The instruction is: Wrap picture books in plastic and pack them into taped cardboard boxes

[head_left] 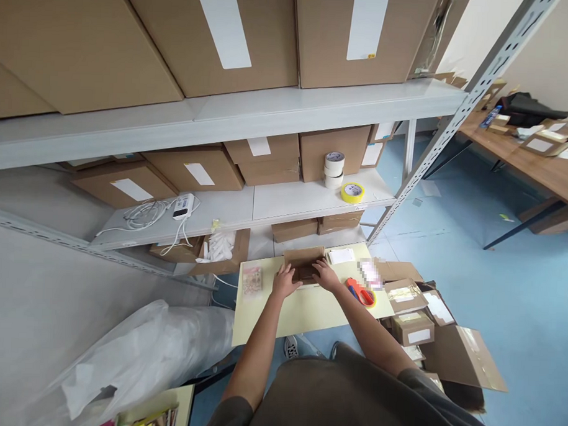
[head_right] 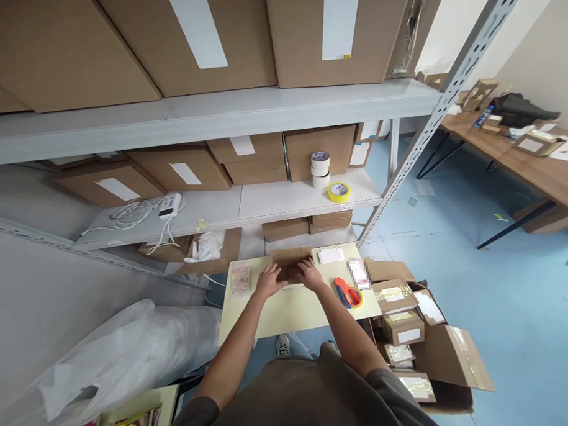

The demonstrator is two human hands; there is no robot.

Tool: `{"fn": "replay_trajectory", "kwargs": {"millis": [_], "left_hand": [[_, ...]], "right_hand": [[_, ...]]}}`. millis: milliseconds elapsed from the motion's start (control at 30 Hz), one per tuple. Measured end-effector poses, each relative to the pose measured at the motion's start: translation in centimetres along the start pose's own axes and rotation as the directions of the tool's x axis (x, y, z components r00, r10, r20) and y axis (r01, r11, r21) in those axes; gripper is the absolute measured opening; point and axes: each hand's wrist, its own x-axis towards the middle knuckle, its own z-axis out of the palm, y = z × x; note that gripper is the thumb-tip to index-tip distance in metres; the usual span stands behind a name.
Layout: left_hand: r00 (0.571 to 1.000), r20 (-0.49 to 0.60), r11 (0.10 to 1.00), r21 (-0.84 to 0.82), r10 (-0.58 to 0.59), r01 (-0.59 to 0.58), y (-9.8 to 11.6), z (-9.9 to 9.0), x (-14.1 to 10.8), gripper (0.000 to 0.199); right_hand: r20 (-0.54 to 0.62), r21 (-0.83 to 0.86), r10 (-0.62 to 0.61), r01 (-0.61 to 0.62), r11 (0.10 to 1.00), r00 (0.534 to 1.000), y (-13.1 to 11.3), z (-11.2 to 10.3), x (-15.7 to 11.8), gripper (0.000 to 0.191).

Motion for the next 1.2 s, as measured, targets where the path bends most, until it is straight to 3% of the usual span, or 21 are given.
{"fn": "replay_trajectory", "kwargs": {"millis": [167,300,367,500,733,900,1033,1200], "left_hand": [[0.987,0.007,0.986,0.041,-0.162,0.162,-2.2,1.8,-0.6,0.124],[0.975,0.078,0.975,-0.058,-0.210,0.214,-2.2,3.6,-0.2,0.144],[0.975,0.063,0.966,-0.136,-0.213,0.220,-2.0,4.4,0.1,0.137],[0.964,-0.027,0.929,-0.274,-0.265,0.248,-1.7,5.2,0.6,0.102],[0.946,-0.026,0.929,-0.198,-0.324,0.313,-1.6,4.9,1.1,0.082],[0.950,-0.041,0.938,-0.177,-0.310,0.299,-1.5,5.4,0.9,0.045],[0.952,-0.061,0.945,-0.161,-0.299,0.286,-1.7,6.3,0.5,0.037],[0.973,-0.035,0.957,-0.191,-0.228,0.217,-2.6,6.8,0.0,0.042]], "right_hand": [[0.124,-0.158,0.210,-0.190,0.969,0.970,3.1,-0.6,-1.0,0.105],[0.178,-0.148,0.247,-0.222,0.964,0.953,4.4,0.6,-1.4,0.124],[0.144,-0.128,0.252,-0.235,0.964,0.957,4.4,1.3,-1.3,0.124],[0.112,-0.144,0.278,-0.261,0.955,0.954,3.7,1.9,0.6,0.136],[0.228,-0.171,0.408,-0.376,0.911,0.884,3.7,1.2,5.9,0.174],[0.269,-0.236,0.422,-0.366,0.900,0.866,3.9,0.9,6.2,0.164],[0.230,-0.232,0.456,-0.407,0.883,0.859,3.7,0.9,5.8,0.150],[0.193,-0.357,0.498,-0.412,0.838,0.845,3.2,0.8,4.9,0.157]]}}
